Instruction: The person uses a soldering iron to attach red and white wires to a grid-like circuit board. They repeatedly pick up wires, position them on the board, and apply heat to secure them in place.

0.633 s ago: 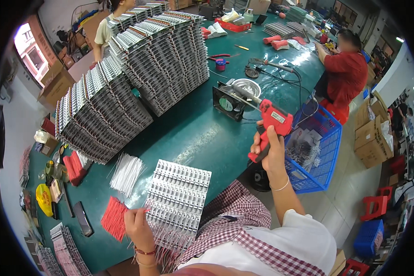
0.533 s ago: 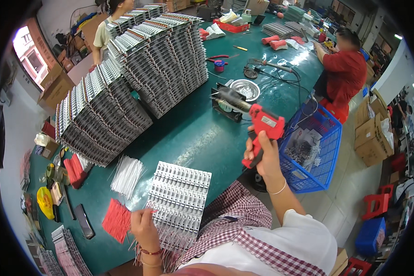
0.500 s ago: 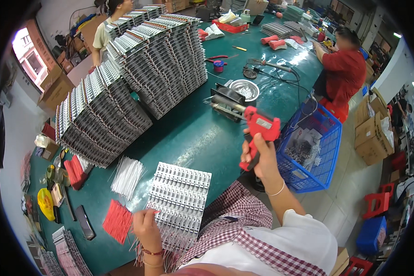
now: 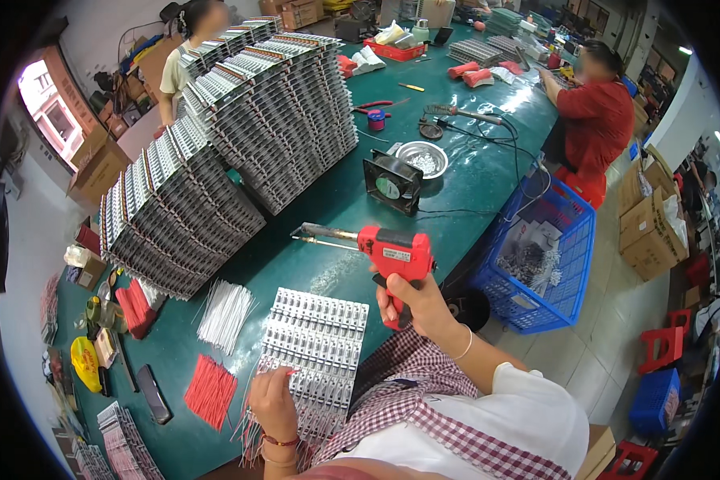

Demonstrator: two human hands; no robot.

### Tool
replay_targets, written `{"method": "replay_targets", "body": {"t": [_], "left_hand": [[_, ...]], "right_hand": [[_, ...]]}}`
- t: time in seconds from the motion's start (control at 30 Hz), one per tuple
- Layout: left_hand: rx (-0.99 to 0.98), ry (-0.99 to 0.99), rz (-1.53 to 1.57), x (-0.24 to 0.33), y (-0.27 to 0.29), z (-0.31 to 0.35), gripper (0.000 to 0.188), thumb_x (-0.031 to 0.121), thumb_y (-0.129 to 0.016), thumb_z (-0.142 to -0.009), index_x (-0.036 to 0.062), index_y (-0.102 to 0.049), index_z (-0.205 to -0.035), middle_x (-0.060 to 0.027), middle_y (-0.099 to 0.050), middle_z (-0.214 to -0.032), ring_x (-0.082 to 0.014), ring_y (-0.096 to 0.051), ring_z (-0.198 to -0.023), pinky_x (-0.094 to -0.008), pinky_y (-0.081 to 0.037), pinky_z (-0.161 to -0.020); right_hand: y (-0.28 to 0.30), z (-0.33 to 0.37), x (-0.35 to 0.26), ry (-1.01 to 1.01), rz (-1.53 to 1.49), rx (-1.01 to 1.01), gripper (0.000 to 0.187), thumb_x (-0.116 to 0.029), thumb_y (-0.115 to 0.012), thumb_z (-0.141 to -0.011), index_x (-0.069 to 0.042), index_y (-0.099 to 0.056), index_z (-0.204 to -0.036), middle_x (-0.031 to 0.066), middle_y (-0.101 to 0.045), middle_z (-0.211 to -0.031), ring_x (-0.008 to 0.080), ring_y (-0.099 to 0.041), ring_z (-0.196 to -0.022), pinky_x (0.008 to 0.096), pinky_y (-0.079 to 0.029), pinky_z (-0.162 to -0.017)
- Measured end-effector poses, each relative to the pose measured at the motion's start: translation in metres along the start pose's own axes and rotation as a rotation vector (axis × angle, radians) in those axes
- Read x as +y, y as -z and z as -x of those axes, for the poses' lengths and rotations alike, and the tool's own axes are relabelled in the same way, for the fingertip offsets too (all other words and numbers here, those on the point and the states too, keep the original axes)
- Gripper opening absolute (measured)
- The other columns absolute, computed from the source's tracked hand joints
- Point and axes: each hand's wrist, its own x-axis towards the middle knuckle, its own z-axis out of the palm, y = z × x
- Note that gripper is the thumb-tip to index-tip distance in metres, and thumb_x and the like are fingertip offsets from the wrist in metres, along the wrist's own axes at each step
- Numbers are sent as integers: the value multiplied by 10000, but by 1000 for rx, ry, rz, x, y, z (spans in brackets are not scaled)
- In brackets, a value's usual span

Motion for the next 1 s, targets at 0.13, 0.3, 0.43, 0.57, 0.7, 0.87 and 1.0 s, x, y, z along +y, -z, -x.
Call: {"method": "replay_targets", "body": {"t": [0.13,0.3,0.43,0.57,0.7,0.87,1.0], "left_hand": [[-31,9,92,7,-4,3,132,-16,-643,-763,49,-642,-879,-84,-620,-740,-255,-569,-693,-360,-446,-638],[-71,34,292,26,-11,-7,121,-10,-671,-768,39,-675,-878,-105,-637,-742,-263,-586,-655,-350,-449,-587],[-77,124,382,30,-9,-7,130,-22,-669,-768,33,-682,-886,-110,-640,-726,-239,-597,-632,-329,-449,-569],[-138,227,420,31,-8,-2,131,-26,-664,-780,10,-685,-905,-122,-644,-713,-190,-608,-598,-297,-447,-544],[-144,240,474,33,-10,-1,112,-20,-660,-793,-27,-676,-903,-132,-657,-720,-166,-625,-590,-277,-451,-532],[-169,295,512,35,-9,-1,86,-12,-650,-796,-24,-670,-879,-133,-630,-681,-224,-603,-580,-313,-445,-532],[-239,359,568,37,-5,-4,38,2,-636,-806,-20,-656,-829,-134,-604,-650,-236,-573,-548,-326,-426,-517]], "right_hand": [[-14,15,14,-155,55,-17,349,-201,-659,-887,-3,-545,-1150,61,-616,-752,115,-583,-590,258,-479,-533],[-39,37,45,-328,223,-119,343,-216,-764,-805,-40,-581,-1037,10,-604,-831,69,-564,-756,247,-477,-675],[-53,36,40,-279,434,-308,430,-244,-792,-770,-50,-552,-1069,-10,-524,-754,70,-482,-705,250,-435,-655],[-57,37,41,-194,590,-367,512,-197,-749,-803,-10,-484,-1199,84,-601,-903,130,-569,-828,271,-470,-736],[-54,37,48,-66,636,-380,500,-144,-714,-815,-6,-473,-1230,135,-613,-1008,173,-605,-907,297,-483,-784],[-53,35,48,-22,669,-415,505,-76,-703,-788,-17,-480,-1236,151,-615,-1043,213,-629,-938,311,-490,-806],[-51,35,45,63,651,-454,521,-27,-709,-736,-19,-505,-1215,167,-627,-1054,249,-644,-960,320,-498,-809]]}}
